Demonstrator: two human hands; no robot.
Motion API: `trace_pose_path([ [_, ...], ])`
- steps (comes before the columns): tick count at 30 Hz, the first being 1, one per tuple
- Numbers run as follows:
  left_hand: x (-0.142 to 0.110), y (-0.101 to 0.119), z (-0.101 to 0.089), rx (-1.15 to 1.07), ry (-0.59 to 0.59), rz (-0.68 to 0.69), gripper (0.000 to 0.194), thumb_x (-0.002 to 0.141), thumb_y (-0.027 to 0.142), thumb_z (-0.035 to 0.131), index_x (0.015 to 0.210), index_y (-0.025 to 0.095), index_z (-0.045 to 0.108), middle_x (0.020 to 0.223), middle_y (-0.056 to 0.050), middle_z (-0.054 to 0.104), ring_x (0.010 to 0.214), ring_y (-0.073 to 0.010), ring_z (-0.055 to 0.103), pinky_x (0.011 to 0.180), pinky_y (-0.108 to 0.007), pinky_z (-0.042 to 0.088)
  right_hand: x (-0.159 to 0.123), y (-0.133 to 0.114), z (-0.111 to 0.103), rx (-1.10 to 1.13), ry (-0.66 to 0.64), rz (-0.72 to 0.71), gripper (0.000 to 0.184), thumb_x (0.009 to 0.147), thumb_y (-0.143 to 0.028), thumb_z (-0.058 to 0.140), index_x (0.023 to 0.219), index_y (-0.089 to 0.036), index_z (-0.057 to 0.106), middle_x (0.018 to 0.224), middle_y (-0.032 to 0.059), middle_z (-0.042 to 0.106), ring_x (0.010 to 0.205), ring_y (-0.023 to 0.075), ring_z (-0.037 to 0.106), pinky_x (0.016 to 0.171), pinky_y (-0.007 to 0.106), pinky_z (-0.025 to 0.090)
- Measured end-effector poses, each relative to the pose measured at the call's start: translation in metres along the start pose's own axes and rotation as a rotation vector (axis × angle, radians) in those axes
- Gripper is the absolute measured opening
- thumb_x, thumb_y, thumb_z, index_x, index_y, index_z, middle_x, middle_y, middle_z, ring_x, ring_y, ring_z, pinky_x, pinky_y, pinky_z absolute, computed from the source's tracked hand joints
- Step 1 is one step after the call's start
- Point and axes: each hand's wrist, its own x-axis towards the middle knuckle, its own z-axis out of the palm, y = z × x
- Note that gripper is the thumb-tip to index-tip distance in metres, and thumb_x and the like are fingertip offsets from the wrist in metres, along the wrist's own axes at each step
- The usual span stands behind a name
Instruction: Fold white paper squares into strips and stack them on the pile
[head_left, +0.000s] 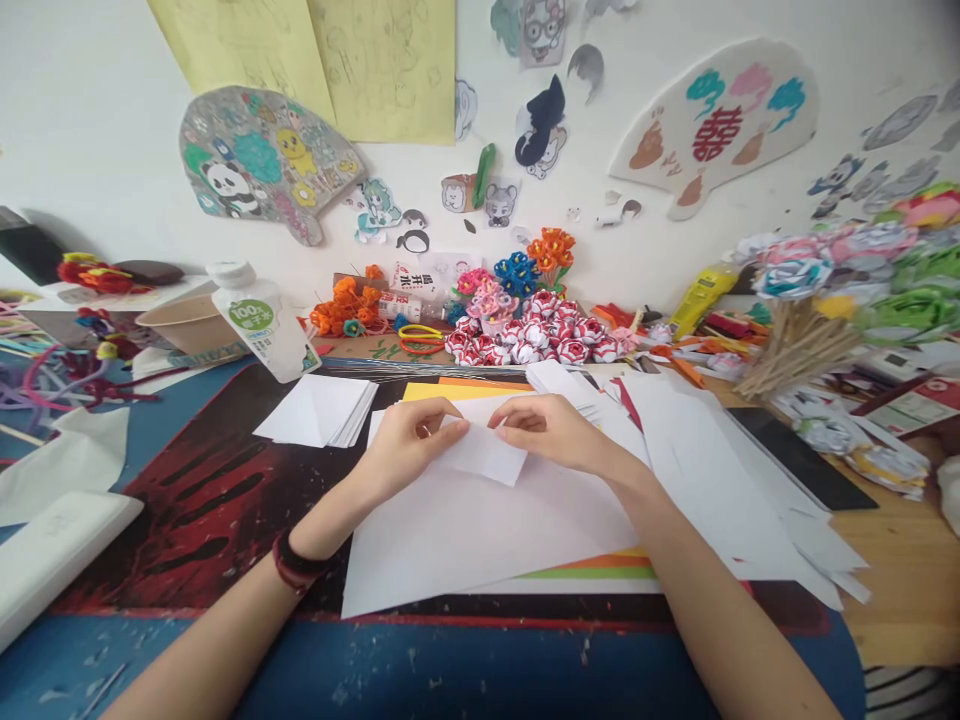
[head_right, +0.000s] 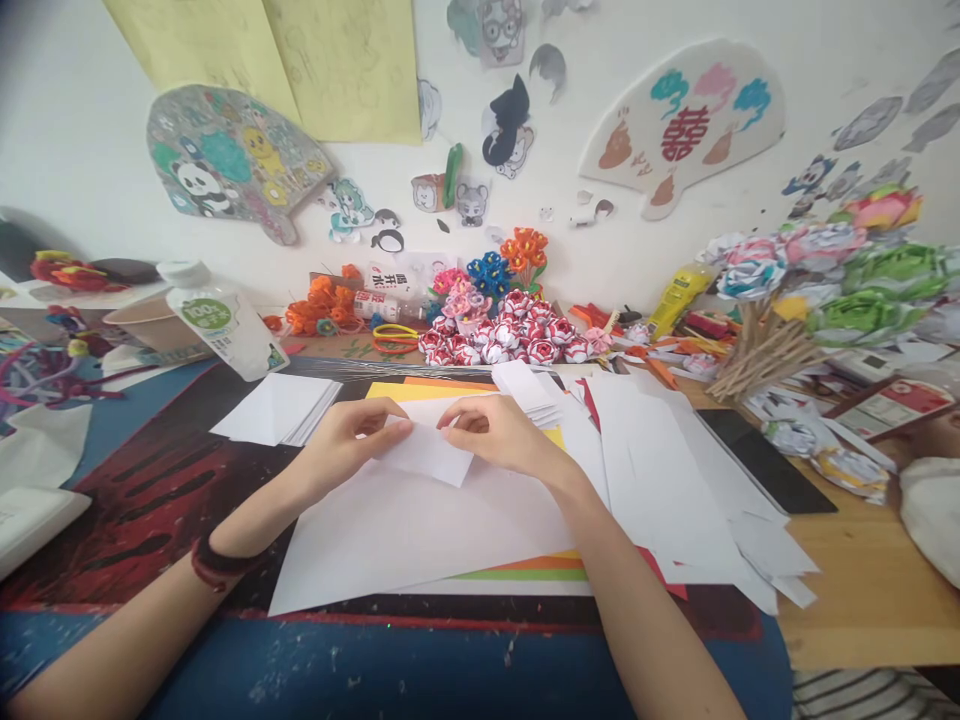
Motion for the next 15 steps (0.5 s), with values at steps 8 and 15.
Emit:
trace_pose_path([
  [8, -0.002, 0.005, 0.005, -0.025, 0.018, -0.031, 0.028, 0.085, 0.041, 0.056, 0.081, 0.016, 0.068, 0.054, 0.005, 0.039, 0.053, -0.0107, 0.036, 0.051, -0.023, 0.029, 0.0, -0.007, 0.001, 0.047, -0.018, -0.06, 0.016, 0.081, -0.03, 0.061, 0.079, -0.015, 0.067, 0.076, 0.0029, 0.064, 0.07, 0.0147, 0.058, 0.065, 0.025, 0.045],
  [15, -0.005, 0.009, 0.012, 0.042, 0.04, 0.017, 0.026, 0.088, 0.036, 0.053, 0.079, 0.016, 0.068, 0.054, 0.004, 0.042, 0.054, -0.0109, 0.038, 0.055, -0.023, 0.032, 0.002, -0.006, 0.004, -0.043, -0.004, -0.061, 0.013, 0.075, -0.017, 0.055, 0.063, -0.015, 0.061, 0.061, -0.0016, 0.055, 0.059, 0.0109, 0.048, 0.055, 0.023, 0.036],
])
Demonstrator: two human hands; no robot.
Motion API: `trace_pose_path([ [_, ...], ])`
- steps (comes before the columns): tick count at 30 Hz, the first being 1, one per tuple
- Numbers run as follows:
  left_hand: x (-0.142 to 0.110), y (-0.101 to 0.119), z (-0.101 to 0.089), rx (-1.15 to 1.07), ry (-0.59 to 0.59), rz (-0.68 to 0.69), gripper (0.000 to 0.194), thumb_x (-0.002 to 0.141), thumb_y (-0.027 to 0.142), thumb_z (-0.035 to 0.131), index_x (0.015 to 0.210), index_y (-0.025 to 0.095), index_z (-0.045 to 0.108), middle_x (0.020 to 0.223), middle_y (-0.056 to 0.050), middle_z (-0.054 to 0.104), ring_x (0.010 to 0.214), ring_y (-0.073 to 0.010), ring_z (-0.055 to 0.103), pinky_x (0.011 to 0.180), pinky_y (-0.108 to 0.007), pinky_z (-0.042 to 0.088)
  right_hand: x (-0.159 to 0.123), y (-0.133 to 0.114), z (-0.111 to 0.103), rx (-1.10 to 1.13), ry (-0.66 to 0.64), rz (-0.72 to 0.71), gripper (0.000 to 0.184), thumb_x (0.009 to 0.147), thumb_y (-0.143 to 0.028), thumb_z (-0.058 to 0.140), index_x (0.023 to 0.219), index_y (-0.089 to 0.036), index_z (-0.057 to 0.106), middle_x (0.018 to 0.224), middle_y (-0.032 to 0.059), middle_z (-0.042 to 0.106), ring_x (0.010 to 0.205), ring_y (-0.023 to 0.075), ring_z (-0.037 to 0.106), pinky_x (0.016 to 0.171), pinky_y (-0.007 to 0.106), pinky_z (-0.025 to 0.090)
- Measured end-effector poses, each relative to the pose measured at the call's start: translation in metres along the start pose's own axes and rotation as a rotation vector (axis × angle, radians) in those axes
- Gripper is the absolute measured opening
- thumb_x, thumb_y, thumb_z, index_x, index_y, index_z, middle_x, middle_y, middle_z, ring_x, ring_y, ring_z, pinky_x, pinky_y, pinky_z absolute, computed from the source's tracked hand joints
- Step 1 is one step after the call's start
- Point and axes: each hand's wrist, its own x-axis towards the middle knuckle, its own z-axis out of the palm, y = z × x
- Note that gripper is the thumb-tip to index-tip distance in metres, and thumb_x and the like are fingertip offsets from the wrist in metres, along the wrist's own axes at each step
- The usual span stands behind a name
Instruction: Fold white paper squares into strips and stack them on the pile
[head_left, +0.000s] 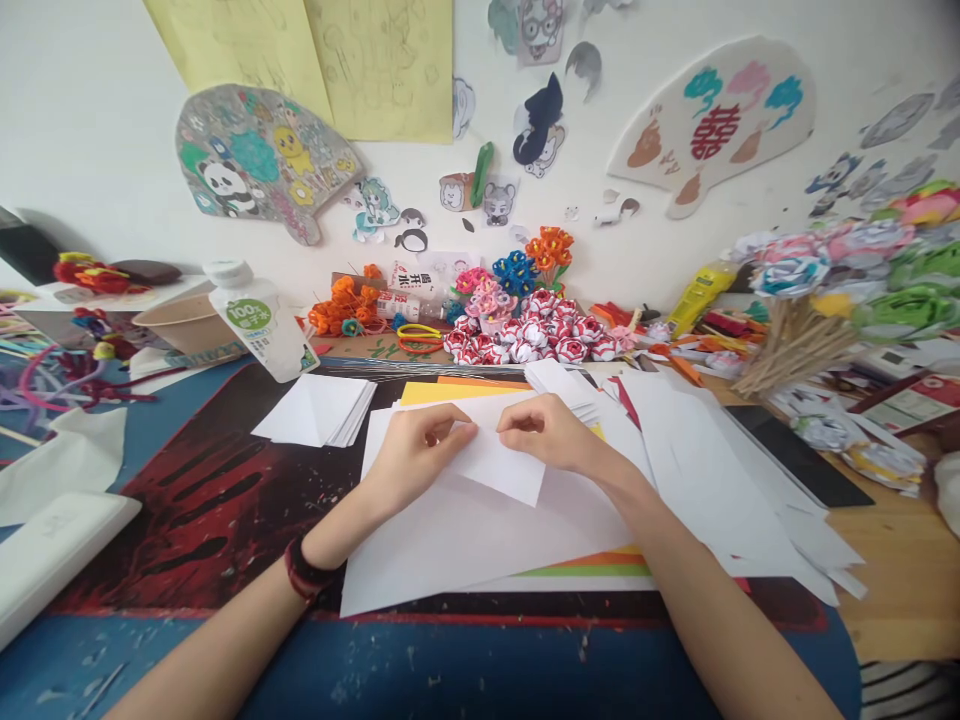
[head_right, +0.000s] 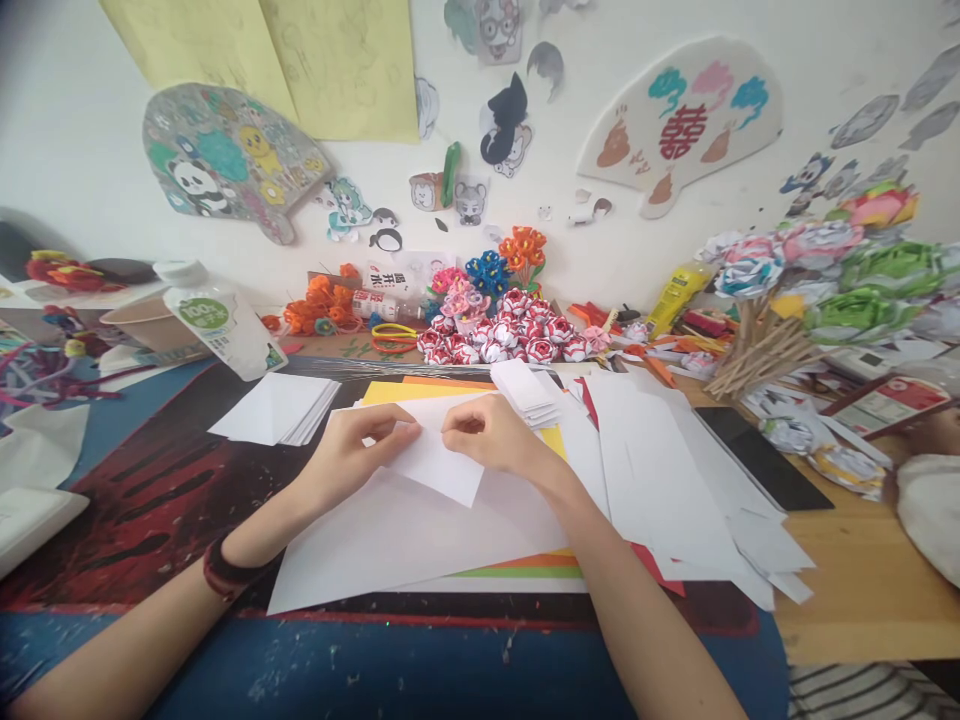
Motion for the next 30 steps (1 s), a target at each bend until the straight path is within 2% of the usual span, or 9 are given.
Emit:
trace_pose_path([
  [7, -0.003, 0.006, 0.002, 0.115, 0.134, 0.016, 0.023, 0.088, 0.03, 0.054, 0.076, 0.016, 0.068, 0.063, 0.001, 0.06, 0.058, -0.0111, 0.048, 0.06, -0.023, 0.037, 0.001, 0.004, -0.004, -0.025, 0.011, -0.01, 0.014, 0.072, -0.016, 0.052, 0.059, -0.015, 0.055, 0.058, -0.003, 0.046, 0.057, 0.0095, 0.041, 0.053, 0.022, 0.031],
  [12, -0.001, -0.002, -0.013, 0.108, 0.237, 0.001, 0.024, 0.087, 0.032, 0.055, 0.078, 0.016, 0.069, 0.07, 0.0, 0.066, 0.062, -0.0118, 0.053, 0.061, -0.022, 0.039, -0.001, 0.011, -0.014, -0.095, 0.061, 0.033, 0.013, 0.07, -0.016, 0.052, 0.058, -0.015, 0.055, 0.057, -0.0024, 0.05, 0.057, 0.0102, 0.044, 0.054, 0.023, 0.033],
  [17, 0.004, -0.013, -0.032, 0.058, 0.527, -0.079, 0.024, 0.084, 0.037, 0.059, 0.084, 0.016, 0.07, 0.069, 0.0, 0.065, 0.06, -0.0116, 0.053, 0.056, -0.021, 0.039, -0.001, 0.015, -0.024, -0.309, 0.307, 0.131, 0.015, 0.067, -0.017, 0.057, 0.052, -0.015, 0.057, 0.051, -0.002, 0.05, 0.052, 0.0106, 0.045, 0.052, 0.024, 0.033],
  [18, 0.004, -0.014, -0.032, 0.052, 0.542, -0.094, 0.025, 0.084, 0.038, 0.058, 0.085, 0.016, 0.07, 0.069, 0.0, 0.065, 0.06, -0.0117, 0.054, 0.055, -0.021, 0.039, 0.0, 0.013, -0.022, -0.295, 0.358, 0.124, 0.014, 0.069, -0.018, 0.057, 0.055, -0.014, 0.059, 0.052, -0.0012, 0.053, 0.053, 0.0112, 0.048, 0.052, 0.024, 0.035],
  [21, 0.003, -0.013, -0.024, 0.04, 0.496, -0.097, 0.026, 0.085, 0.038, 0.057, 0.088, 0.016, 0.07, 0.074, -0.001, 0.067, 0.064, -0.0131, 0.057, 0.059, -0.022, 0.042, 0.002, 0.004, -0.008, -0.15, 0.456, 0.008, 0.016, 0.078, -0.024, 0.058, 0.068, -0.014, 0.066, 0.064, 0.0028, 0.063, 0.06, 0.0141, 0.057, 0.06, 0.026, 0.045],
  [23, 0.001, -0.009, -0.015, 0.048, 0.465, -0.072, 0.027, 0.087, 0.038, 0.056, 0.091, 0.016, 0.07, 0.073, -0.001, 0.068, 0.064, -0.014, 0.059, 0.06, -0.023, 0.044, 0.002, -0.002, 0.004, -0.043, 0.471, -0.056, 0.02, 0.082, -0.031, 0.06, 0.087, -0.015, 0.07, 0.081, 0.0063, 0.07, 0.073, 0.0173, 0.064, 0.071, 0.029, 0.05],
  [25, -0.002, -0.003, -0.006, -0.003, 0.372, -0.042, 0.028, 0.09, 0.036, 0.052, 0.099, 0.016, 0.07, 0.082, -0.003, 0.071, 0.07, -0.0154, 0.062, 0.064, -0.024, 0.046, 0.002, -0.006, 0.016, 0.039, 0.392, -0.077, 0.034, 0.083, -0.037, 0.062, 0.111, -0.019, 0.067, 0.105, 0.0091, 0.07, 0.09, 0.0204, 0.066, 0.081, 0.033, 0.052],
  [27, -0.004, 0.004, 0.0, -0.024, 0.274, -0.011, 0.029, 0.092, 0.033, 0.049, 0.108, 0.019, 0.068, 0.093, -0.004, 0.073, 0.076, -0.0163, 0.065, 0.067, -0.025, 0.048, 0.003, -0.008, 0.023, 0.114, 0.289, -0.09, 0.046, 0.083, -0.04, 0.065, 0.124, -0.022, 0.06, 0.12, 0.0094, 0.065, 0.102, 0.0221, 0.064, 0.087, 0.035, 0.052],
  [30, -0.006, 0.012, 0.005, -0.009, 0.164, 0.075, 0.028, 0.095, 0.029, 0.046, 0.113, 0.023, 0.066, 0.108, -0.003, 0.072, 0.089, -0.0172, 0.066, 0.076, -0.026, 0.05, 0.003, -0.005, 0.026, 0.154, 0.256, -0.091, 0.043, 0.082, -0.043, 0.066, 0.117, -0.02, 0.063, 0.113, 0.0081, 0.067, 0.101, 0.0228, 0.064, 0.086, 0.034, 0.052],
])
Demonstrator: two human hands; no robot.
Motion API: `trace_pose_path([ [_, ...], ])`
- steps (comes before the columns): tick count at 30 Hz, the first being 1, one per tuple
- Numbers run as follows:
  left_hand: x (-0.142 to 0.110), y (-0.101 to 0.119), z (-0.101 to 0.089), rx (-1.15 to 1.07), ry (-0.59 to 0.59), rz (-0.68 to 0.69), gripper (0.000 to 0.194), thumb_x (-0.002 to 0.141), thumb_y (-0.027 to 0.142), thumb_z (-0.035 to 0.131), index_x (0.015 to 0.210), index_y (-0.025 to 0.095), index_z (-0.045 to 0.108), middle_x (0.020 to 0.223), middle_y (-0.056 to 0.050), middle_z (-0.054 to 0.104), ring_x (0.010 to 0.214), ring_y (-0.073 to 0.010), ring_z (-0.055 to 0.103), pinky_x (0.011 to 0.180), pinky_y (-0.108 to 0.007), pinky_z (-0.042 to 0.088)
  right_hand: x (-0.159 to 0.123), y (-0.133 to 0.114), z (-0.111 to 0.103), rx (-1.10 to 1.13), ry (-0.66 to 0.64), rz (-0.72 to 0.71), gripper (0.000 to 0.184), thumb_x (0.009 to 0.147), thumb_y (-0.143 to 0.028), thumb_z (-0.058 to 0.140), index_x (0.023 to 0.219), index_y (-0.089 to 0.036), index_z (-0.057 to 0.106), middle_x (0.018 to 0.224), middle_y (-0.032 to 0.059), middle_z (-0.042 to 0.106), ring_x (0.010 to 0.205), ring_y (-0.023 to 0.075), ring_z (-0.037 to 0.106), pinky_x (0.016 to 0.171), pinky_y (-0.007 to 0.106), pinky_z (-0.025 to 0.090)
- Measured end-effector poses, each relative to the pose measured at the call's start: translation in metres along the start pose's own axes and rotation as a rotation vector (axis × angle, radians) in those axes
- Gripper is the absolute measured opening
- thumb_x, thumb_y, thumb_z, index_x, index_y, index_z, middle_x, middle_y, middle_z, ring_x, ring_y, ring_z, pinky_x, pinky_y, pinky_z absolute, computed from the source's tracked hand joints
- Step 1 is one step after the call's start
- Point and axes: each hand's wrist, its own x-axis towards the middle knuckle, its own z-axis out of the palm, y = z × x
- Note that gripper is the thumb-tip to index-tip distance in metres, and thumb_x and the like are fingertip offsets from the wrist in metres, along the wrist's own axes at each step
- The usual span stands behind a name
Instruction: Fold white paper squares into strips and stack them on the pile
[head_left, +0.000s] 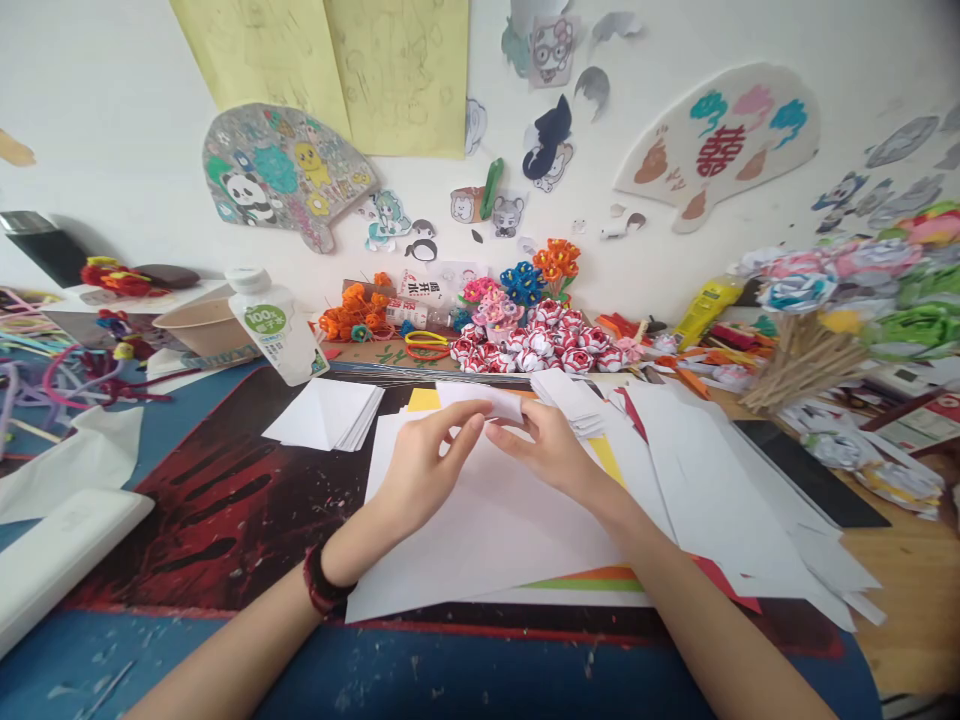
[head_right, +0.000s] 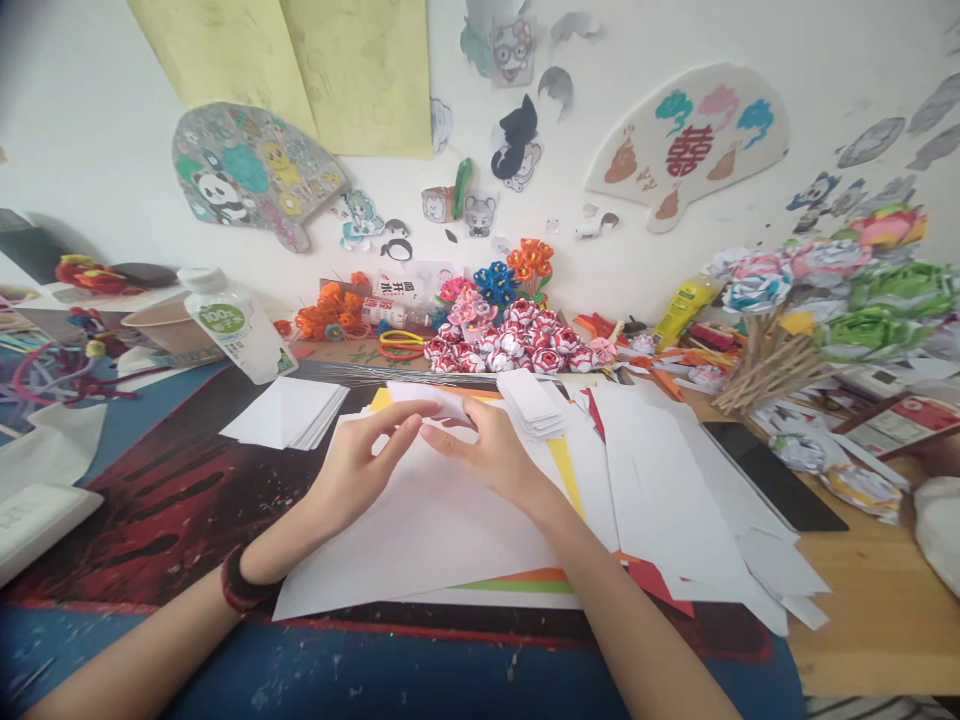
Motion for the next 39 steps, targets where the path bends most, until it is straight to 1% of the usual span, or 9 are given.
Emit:
trace_pose_path([
  [2, -0.001, 0.002, 0.001, 0.046, 0.002, 0.085, 0.026, 0.095, 0.027, 0.046, 0.113, 0.024, 0.065, 0.11, -0.002, 0.071, 0.094, -0.0173, 0.065, 0.082, -0.028, 0.049, 0.0, 0.002, -0.002, -0.07, 0.063, 0.023, 0.034, 0.084, -0.047, 0.062, 0.097, -0.016, 0.067, 0.093, 0.0066, 0.07, 0.088, 0.0219, 0.066, 0.073, 0.03, 0.052],
  [5, -0.002, 0.001, 0.0, 0.228, 0.146, 0.177, 0.019, 0.092, 0.025, 0.052, 0.107, 0.022, 0.064, 0.104, -0.003, 0.07, 0.093, -0.0191, 0.061, 0.083, -0.032, 0.047, 0.0, 0.004, -0.006, -0.212, 0.122, 0.065, 0.042, 0.087, -0.051, 0.056, 0.066, -0.015, 0.058, 0.065, 0.0028, 0.062, 0.065, 0.0176, 0.062, 0.053, 0.025, 0.04],
  [8, -0.001, -0.003, -0.002, 0.369, 0.199, 0.182, 0.014, 0.091, 0.027, 0.055, 0.1, 0.019, 0.062, 0.101, -0.006, 0.068, 0.092, -0.0213, 0.056, 0.082, -0.035, 0.044, 0.0, 0.004, -0.008, -0.269, 0.085, 0.064, 0.045, 0.088, -0.049, 0.055, 0.058, -0.016, 0.049, 0.056, -0.0001, 0.055, 0.056, 0.0138, 0.055, 0.049, 0.024, 0.03],
  [14, 0.0, -0.005, 0.0, 0.36, 0.087, 0.164, 0.016, 0.093, 0.021, 0.049, 0.08, 0.019, 0.058, 0.077, -0.002, 0.064, 0.075, -0.0173, 0.049, 0.071, -0.03, 0.04, 0.0, 0.001, -0.005, -0.384, 0.092, -0.004, 0.045, 0.088, -0.045, 0.056, 0.055, -0.016, 0.045, 0.054, -0.0029, 0.045, 0.052, 0.01, 0.042, 0.048, 0.025, 0.023],
  [18, -0.002, -0.002, 0.003, 0.333, 0.032, 0.133, 0.014, 0.09, 0.021, 0.05, 0.077, 0.018, 0.055, 0.074, -0.001, 0.062, 0.071, -0.0154, 0.05, 0.066, -0.027, 0.037, -0.001, -0.005, -0.004, -0.293, 0.067, -0.077, 0.032, 0.09, -0.041, 0.055, 0.074, -0.015, 0.065, 0.075, 0.0018, 0.067, 0.07, 0.0157, 0.059, 0.058, 0.025, 0.04],
  [21, -0.004, 0.0, 0.005, 0.264, -0.003, 0.08, 0.015, 0.088, 0.02, 0.049, 0.074, 0.018, 0.054, 0.068, 0.001, 0.057, 0.064, -0.0123, 0.049, 0.062, -0.025, 0.035, -0.003, -0.009, -0.003, -0.298, 0.074, -0.152, 0.027, 0.091, -0.038, 0.055, 0.084, -0.017, 0.071, 0.084, 0.0035, 0.072, 0.078, 0.0188, 0.065, 0.068, 0.028, 0.046],
  [28, 0.003, -0.001, 0.008, 0.151, -0.009, -0.106, 0.022, 0.08, 0.02, 0.046, 0.059, 0.017, 0.048, 0.054, 0.004, 0.042, 0.054, -0.0097, 0.038, 0.054, -0.023, 0.029, -0.006, -0.005, 0.003, -0.401, 0.111, -0.306, 0.023, 0.093, -0.029, 0.052, 0.088, -0.021, 0.072, 0.087, 0.0055, 0.073, 0.08, 0.0201, 0.066, 0.073, 0.031, 0.05],
  [34, 0.008, -0.004, 0.009, 0.176, -0.025, -0.109, 0.024, 0.074, 0.019, 0.047, 0.052, 0.017, 0.038, 0.052, 0.005, 0.034, 0.052, -0.0094, 0.033, 0.053, -0.024, 0.026, -0.007, 0.0, 0.005, -0.498, 0.172, -0.376, 0.022, 0.093, -0.025, 0.051, 0.088, -0.021, 0.072, 0.087, 0.0064, 0.073, 0.081, 0.0201, 0.067, 0.075, 0.031, 0.05],
  [39, 0.009, -0.006, 0.007, 0.194, -0.038, -0.133, 0.023, 0.072, 0.019, 0.048, 0.05, 0.017, 0.04, 0.05, 0.005, 0.036, 0.051, -0.0093, 0.033, 0.053, -0.024, 0.026, -0.008, -0.006, -0.003, -0.505, 0.263, -0.377, 0.021, 0.093, -0.025, 0.052, 0.088, -0.02, 0.072, 0.084, 0.0062, 0.073, 0.079, 0.0201, 0.066, 0.073, 0.031, 0.049],
])
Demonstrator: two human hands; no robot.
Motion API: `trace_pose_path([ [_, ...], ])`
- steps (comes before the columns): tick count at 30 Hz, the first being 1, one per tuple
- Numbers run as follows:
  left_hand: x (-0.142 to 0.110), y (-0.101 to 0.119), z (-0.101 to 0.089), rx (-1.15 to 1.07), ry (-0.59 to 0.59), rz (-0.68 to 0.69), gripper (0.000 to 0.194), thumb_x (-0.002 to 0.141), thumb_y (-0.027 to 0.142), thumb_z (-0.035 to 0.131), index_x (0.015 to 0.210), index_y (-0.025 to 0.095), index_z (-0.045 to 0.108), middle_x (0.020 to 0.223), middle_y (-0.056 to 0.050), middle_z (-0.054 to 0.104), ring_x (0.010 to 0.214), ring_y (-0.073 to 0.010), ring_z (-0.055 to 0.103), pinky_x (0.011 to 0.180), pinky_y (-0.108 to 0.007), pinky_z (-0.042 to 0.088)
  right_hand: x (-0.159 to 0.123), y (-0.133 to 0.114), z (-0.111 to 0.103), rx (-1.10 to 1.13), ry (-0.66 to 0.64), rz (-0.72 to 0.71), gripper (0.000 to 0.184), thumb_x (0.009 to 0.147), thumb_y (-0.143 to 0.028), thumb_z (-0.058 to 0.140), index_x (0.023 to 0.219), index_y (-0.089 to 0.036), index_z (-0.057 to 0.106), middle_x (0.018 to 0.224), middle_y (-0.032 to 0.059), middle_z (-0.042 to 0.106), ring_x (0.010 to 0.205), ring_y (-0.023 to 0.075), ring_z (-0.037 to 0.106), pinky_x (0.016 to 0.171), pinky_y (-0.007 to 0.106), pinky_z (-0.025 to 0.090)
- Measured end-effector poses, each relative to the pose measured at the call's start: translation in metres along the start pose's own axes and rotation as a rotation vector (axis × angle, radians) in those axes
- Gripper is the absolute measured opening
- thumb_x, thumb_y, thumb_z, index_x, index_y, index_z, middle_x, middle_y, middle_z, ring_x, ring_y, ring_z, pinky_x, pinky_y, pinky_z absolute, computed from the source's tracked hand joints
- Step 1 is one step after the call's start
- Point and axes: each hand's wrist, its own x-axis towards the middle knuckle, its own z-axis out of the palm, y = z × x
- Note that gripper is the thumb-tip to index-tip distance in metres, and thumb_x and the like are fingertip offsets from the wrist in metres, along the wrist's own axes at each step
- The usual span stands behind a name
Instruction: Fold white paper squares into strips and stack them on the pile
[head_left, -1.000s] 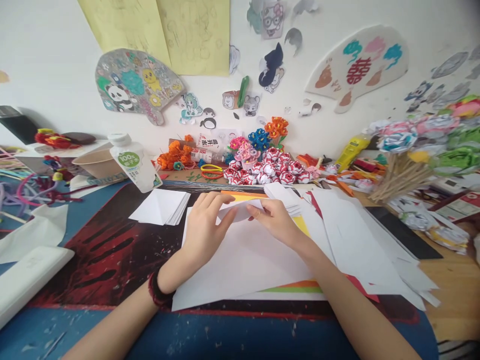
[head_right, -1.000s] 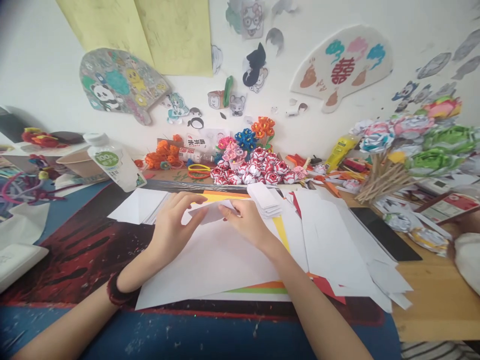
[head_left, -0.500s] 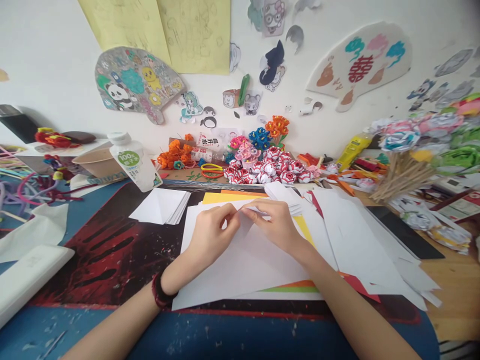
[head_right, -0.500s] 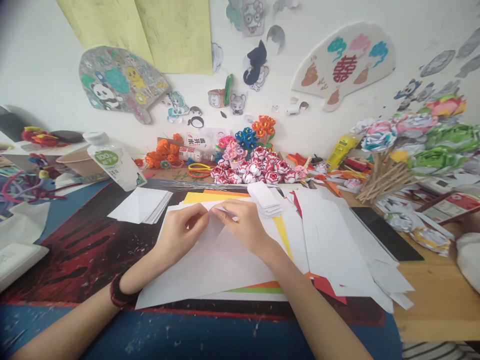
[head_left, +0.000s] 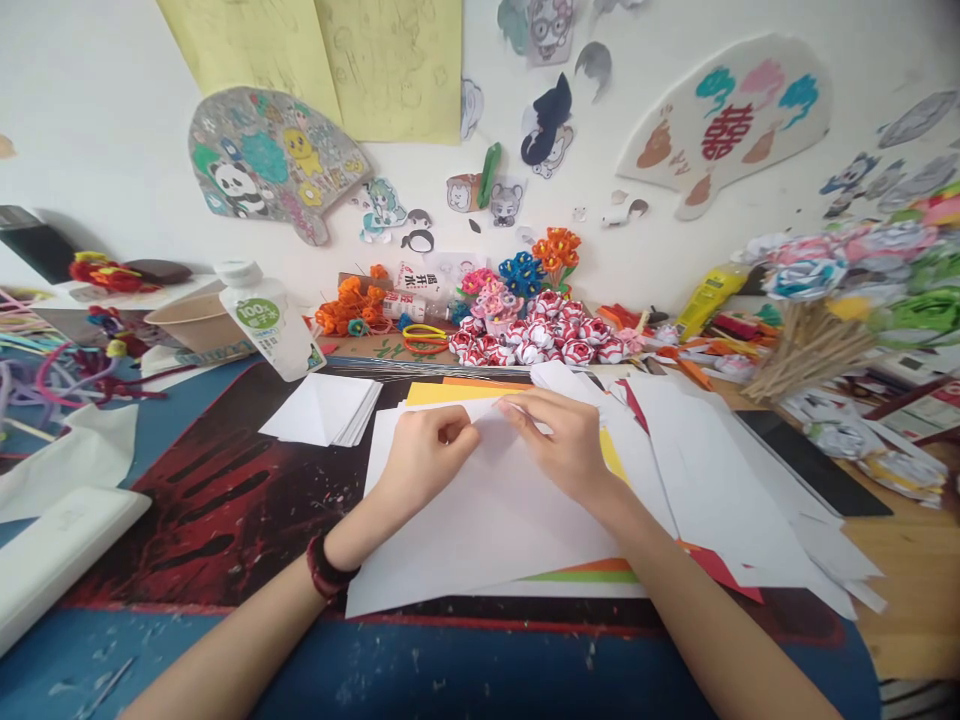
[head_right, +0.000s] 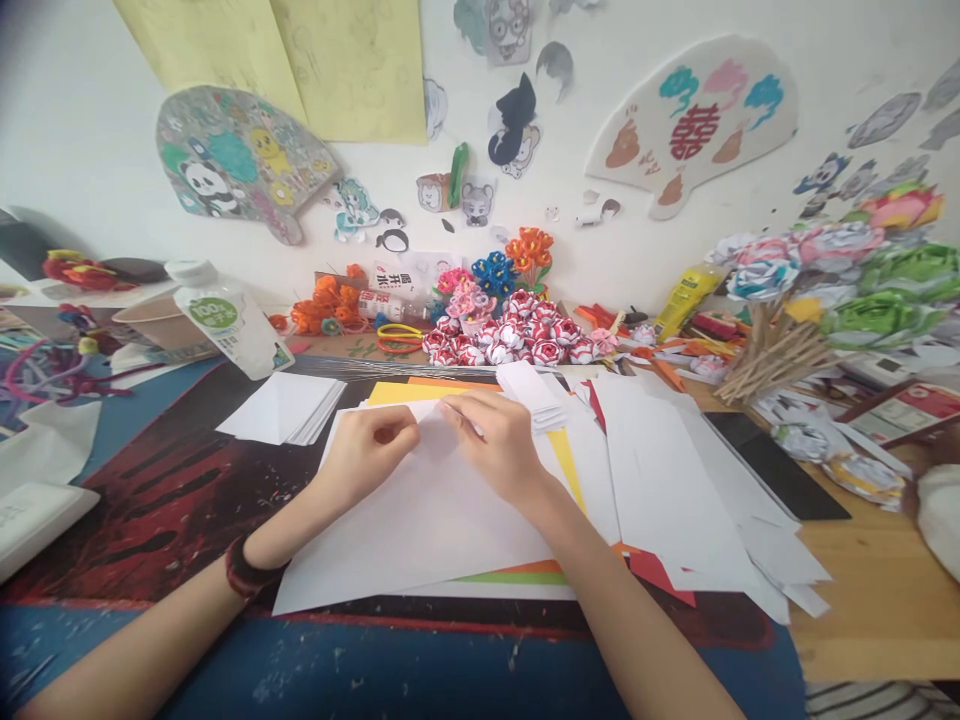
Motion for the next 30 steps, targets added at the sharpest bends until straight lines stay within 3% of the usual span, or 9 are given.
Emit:
trace_pose_path([
  [4, 0.002, -0.011, -0.004, 0.075, 0.027, -0.055, 0.024, 0.068, 0.017, 0.05, 0.047, 0.017, 0.038, 0.046, 0.005, 0.034, 0.049, -0.0091, 0.031, 0.052, -0.025, 0.024, 0.007, 0.002, -0.018, -0.057, 0.189, 0.135, 0.026, 0.092, -0.033, 0.053, 0.077, -0.018, 0.069, 0.074, 0.0058, 0.067, 0.071, 0.0195, 0.062, 0.066, 0.03, 0.045],
  [7, 0.004, -0.015, -0.007, -0.002, 0.049, -0.077, 0.021, 0.075, 0.019, 0.049, 0.054, 0.018, 0.05, 0.052, 0.003, 0.051, 0.052, -0.011, 0.044, 0.055, -0.024, 0.031, 0.01, 0.003, -0.024, -0.045, 0.296, 0.242, 0.034, 0.09, -0.041, 0.055, 0.067, -0.017, 0.063, 0.063, 0.0039, 0.058, 0.063, 0.0177, 0.055, 0.06, 0.029, 0.042],
  [9, 0.004, -0.013, -0.009, -0.121, 0.058, -0.024, 0.02, 0.085, 0.026, 0.047, 0.073, 0.018, 0.061, 0.07, 0.0, 0.065, 0.063, -0.0136, 0.055, 0.06, -0.025, 0.038, 0.009, 0.002, -0.02, 0.033, 0.201, 0.27, 0.037, 0.089, -0.044, 0.055, 0.066, -0.016, 0.063, 0.064, 0.0039, 0.057, 0.065, 0.0177, 0.055, 0.06, 0.029, 0.042],
  [12, 0.002, -0.006, -0.008, -0.226, 0.048, 0.037, 0.025, 0.091, 0.036, 0.047, 0.093, 0.019, 0.065, 0.09, -0.004, 0.07, 0.077, -0.0158, 0.06, 0.066, -0.026, 0.043, 0.007, 0.0, -0.008, 0.176, 0.078, 0.369, 0.039, 0.088, -0.048, 0.055, 0.069, -0.015, 0.065, 0.066, 0.0042, 0.058, 0.066, 0.0179, 0.056, 0.058, 0.028, 0.043],
  [16, 0.001, -0.006, -0.007, -0.224, 0.019, 0.027, 0.023, 0.088, 0.035, 0.053, 0.085, 0.018, 0.068, 0.084, -0.003, 0.07, 0.073, -0.0152, 0.059, 0.064, -0.026, 0.043, 0.005, 0.006, -0.001, 0.445, -0.063, 0.56, 0.036, 0.083, -0.049, 0.061, 0.081, -0.014, 0.069, 0.07, 0.0038, 0.064, 0.065, 0.0179, 0.059, 0.056, 0.027, 0.045],
  [19, 0.002, -0.01, -0.01, -0.171, 0.008, 0.036, 0.019, 0.086, 0.032, 0.055, 0.083, 0.018, 0.068, 0.081, -0.002, 0.069, 0.067, -0.014, 0.055, 0.062, -0.025, 0.041, 0.008, 0.016, -0.006, 0.656, -0.255, 0.645, 0.032, 0.078, -0.045, 0.067, 0.088, -0.015, 0.07, 0.081, 0.0052, 0.069, 0.072, 0.0184, 0.063, 0.063, 0.028, 0.049],
  [22, 0.002, -0.011, -0.014, -0.109, -0.045, 0.077, 0.015, 0.085, 0.029, 0.056, 0.083, 0.019, 0.068, 0.081, 0.0, 0.069, 0.068, -0.0134, 0.054, 0.063, -0.025, 0.04, 0.01, 0.022, -0.012, 0.623, -0.422, 0.6, 0.027, 0.076, -0.039, 0.071, 0.086, -0.015, 0.072, 0.086, 0.0062, 0.071, 0.077, 0.0176, 0.064, 0.069, 0.027, 0.049],
  [30, -0.001, -0.009, -0.014, -0.048, -0.115, 0.137, 0.016, 0.085, 0.032, 0.057, 0.083, 0.019, 0.065, 0.076, 0.002, 0.068, 0.059, -0.0114, 0.05, 0.06, -0.024, 0.037, 0.008, 0.017, -0.009, 0.473, -0.564, 0.403, 0.019, 0.082, -0.033, 0.061, 0.079, -0.016, 0.069, 0.076, 0.0033, 0.067, 0.07, 0.0159, 0.06, 0.065, 0.027, 0.047],
])
